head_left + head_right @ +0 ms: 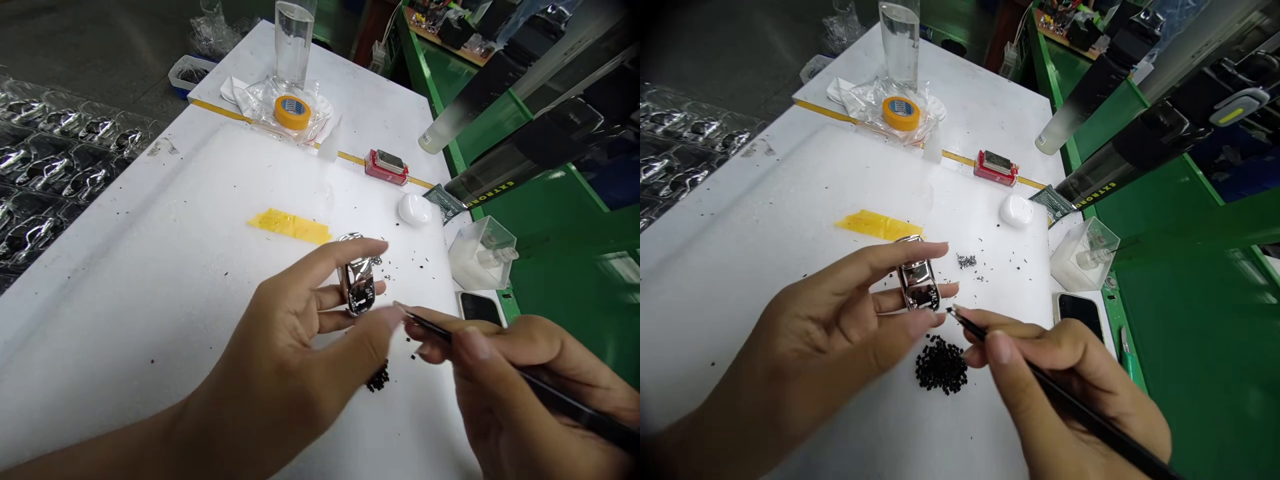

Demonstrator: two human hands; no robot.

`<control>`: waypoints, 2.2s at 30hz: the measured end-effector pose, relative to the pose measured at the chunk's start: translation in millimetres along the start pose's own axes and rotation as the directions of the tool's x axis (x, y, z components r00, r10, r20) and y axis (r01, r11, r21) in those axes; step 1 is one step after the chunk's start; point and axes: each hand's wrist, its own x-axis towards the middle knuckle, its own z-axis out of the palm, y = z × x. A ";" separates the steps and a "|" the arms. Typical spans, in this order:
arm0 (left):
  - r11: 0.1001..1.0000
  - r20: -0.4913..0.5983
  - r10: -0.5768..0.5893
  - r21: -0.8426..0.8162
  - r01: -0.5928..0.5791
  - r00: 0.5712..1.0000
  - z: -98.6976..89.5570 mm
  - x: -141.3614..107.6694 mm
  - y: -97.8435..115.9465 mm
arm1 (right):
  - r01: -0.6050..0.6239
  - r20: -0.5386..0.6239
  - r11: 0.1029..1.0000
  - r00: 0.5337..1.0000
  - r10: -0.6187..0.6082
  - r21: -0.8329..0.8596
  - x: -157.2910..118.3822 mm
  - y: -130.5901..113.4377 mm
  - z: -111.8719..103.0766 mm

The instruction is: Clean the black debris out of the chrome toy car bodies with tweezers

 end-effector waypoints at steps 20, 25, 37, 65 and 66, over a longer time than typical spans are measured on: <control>0.954 -0.050 -0.070 -0.294 0.053 0.996 2.0 10.6 -2.9 | 0.101 0.013 0.983 0.995 -0.100 -0.153 -11.8 -3.2 16.5; 0.957 -0.047 -0.049 -0.287 0.033 0.998 2.0 9.2 -2.2 | 0.128 0.020 0.972 0.992 -0.127 -0.197 -11.8 -6.5 19.7; 0.983 -0.054 -0.031 -0.181 0.021 0.998 4.4 6.1 0.2 | 0.073 -0.039 0.967 0.996 -0.085 -0.244 -13.2 -4.3 23.3; 0.915 -0.014 -0.141 -0.382 0.125 0.990 0.3 10.2 -1.1 | 0.096 -0.079 0.982 0.991 -0.110 -0.162 -20.2 -6.1 32.3; 0.916 -0.011 -0.143 -0.381 0.128 0.990 0.0 9.7 -0.8 | 0.096 -0.074 0.982 0.991 -0.109 -0.162 -20.2 -6.7 33.2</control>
